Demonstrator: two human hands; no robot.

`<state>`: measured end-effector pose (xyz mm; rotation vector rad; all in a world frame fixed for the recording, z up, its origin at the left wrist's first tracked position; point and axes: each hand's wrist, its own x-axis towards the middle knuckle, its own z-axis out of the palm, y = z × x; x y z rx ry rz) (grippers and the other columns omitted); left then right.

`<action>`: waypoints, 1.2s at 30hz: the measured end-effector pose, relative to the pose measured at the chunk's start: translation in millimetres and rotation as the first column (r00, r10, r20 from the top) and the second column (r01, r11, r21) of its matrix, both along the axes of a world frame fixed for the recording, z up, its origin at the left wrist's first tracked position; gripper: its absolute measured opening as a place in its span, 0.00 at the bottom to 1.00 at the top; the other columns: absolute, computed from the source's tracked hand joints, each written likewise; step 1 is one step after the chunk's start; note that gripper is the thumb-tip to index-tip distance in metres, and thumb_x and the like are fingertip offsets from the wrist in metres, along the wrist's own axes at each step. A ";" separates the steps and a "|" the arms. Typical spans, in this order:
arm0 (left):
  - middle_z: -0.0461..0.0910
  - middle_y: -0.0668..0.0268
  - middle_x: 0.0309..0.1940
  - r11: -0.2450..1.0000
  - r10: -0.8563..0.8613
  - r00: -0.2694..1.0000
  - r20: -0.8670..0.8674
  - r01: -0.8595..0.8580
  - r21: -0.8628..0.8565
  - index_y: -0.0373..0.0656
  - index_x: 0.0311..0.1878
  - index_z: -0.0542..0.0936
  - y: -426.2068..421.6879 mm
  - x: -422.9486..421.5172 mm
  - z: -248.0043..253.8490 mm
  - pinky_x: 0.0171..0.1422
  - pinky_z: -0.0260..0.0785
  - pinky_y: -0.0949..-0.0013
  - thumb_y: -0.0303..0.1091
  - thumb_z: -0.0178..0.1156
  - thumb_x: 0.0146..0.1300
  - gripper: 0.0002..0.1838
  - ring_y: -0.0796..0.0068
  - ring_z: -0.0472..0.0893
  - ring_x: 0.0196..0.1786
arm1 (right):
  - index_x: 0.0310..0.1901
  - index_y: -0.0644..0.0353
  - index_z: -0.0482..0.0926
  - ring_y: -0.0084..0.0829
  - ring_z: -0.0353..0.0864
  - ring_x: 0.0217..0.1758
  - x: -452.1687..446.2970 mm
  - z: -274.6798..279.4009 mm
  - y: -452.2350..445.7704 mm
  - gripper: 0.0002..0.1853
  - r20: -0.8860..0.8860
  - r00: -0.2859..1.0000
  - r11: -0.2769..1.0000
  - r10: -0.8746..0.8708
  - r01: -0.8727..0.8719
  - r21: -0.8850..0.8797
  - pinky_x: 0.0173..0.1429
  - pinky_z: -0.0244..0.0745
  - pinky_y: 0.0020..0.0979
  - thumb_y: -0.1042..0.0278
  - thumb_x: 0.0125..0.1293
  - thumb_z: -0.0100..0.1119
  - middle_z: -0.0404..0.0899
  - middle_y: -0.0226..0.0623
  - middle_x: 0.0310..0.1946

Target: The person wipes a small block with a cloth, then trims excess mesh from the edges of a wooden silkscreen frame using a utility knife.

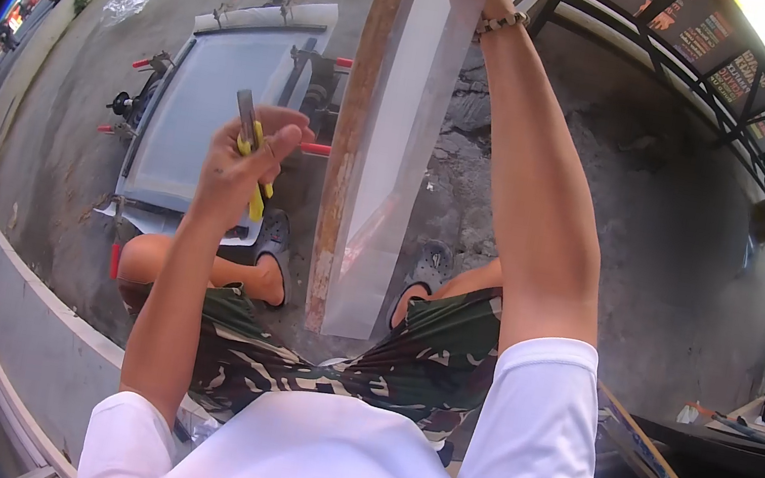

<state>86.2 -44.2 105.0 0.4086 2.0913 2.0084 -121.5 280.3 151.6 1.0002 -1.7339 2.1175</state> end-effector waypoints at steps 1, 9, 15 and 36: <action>0.83 0.72 0.34 0.996 0.055 0.998 -0.037 -0.053 0.066 0.41 0.47 0.85 7.9 -8.4 15.3 0.29 0.58 0.81 0.41 0.71 0.68 0.14 0.91 0.67 0.26 | 0.57 0.65 0.74 0.35 0.83 0.49 -5.1 2.7 -0.9 0.16 0.001 1.000 1.000 0.031 -0.031 0.001 0.49 0.84 0.38 0.61 0.78 0.53 0.79 0.42 0.46; 0.79 0.67 0.32 0.859 0.323 0.940 -0.113 -0.242 0.451 0.44 0.38 0.83 -5.9 -53.6 34.3 0.32 0.59 0.75 0.39 0.72 0.67 0.10 0.86 0.67 0.23 | 0.51 0.65 0.75 0.36 0.81 0.44 46.3 8.0 -51.6 0.15 -0.336 0.917 0.880 -0.215 0.331 0.340 0.45 0.81 0.36 0.59 0.77 0.55 0.78 0.41 0.43; 0.78 0.67 0.28 0.851 0.243 0.968 -0.062 -0.182 0.493 0.44 0.32 0.79 -25.6 -50.8 8.8 0.27 0.57 0.79 0.40 0.70 0.69 0.14 0.87 0.68 0.22 | 0.47 0.67 0.73 0.53 0.77 0.44 159.8 -66.0 -93.9 0.16 -0.172 0.871 0.689 -0.461 0.473 0.549 0.50 0.74 0.43 0.59 0.74 0.55 0.76 0.52 0.41; 0.84 0.67 0.45 0.961 0.063 0.893 -0.446 0.066 0.268 0.38 0.51 0.85 -31.8 72.3 34.2 0.34 0.60 0.82 0.27 0.72 0.64 0.12 0.90 0.66 0.29 | 0.56 0.66 0.76 0.27 0.80 0.54 323.2 -19.5 -108.1 0.21 0.415 0.895 0.946 -0.162 0.022 0.323 0.56 0.77 0.35 0.59 0.70 0.63 0.81 0.41 0.47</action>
